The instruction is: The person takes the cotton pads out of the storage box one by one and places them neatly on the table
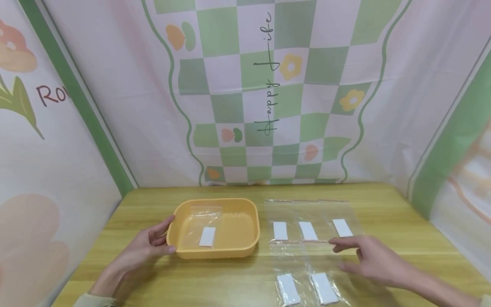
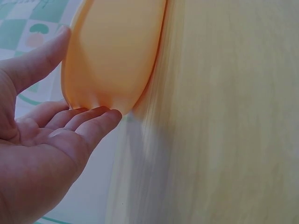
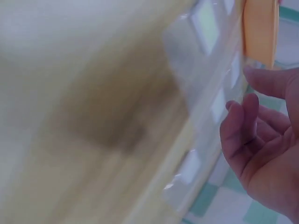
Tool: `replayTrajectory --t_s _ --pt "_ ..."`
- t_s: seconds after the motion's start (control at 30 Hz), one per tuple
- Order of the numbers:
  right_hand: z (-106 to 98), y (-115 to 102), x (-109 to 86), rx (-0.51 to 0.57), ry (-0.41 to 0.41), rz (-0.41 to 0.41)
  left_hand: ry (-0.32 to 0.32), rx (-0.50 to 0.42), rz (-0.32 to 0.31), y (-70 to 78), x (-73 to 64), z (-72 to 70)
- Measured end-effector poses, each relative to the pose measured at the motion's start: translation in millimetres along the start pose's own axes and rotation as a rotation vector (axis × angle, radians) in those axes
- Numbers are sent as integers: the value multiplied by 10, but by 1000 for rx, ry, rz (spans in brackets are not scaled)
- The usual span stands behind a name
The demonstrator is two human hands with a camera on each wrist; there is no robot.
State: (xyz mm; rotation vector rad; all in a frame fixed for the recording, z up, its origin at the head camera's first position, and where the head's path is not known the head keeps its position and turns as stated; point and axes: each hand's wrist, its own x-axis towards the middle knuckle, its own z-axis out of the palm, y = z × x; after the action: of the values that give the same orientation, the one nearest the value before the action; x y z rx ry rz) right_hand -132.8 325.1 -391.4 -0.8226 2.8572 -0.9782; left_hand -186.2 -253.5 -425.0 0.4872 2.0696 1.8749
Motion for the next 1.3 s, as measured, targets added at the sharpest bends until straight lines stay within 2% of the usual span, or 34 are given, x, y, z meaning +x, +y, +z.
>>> replayTrajectory --t_s 0.17,0.33,0.43,0.6,0.77,0.97,1.13,1.3 --pt "-80 -262 366 -42 -16 24 0 1 -4 -22 4 -14" --pt "-98 -620 750 -62 -38 49 -2 -4 -2 -59 34 -22" --pt "-67 -824 1006 -54 -73 38 -5 -16 -4 -73 47 -24" --pt "79 -1046 1485 -44 -104 -32 0 -24 -11 -89 49 -35" --pt "271 -1202 1941 -76 -162 -110 2 -27 -9 -95 27 -36" --pt "497 -1326 2366 -131 -242 -132 7 -19 -2 -75 18 -64" --pt "737 -1309 2580 -161 -315 -118 -5 -16 7 -46 28 -86" --pt "967 -1280 2644 -211 -356 -93 -9 -20 -2 -30 60 -78"
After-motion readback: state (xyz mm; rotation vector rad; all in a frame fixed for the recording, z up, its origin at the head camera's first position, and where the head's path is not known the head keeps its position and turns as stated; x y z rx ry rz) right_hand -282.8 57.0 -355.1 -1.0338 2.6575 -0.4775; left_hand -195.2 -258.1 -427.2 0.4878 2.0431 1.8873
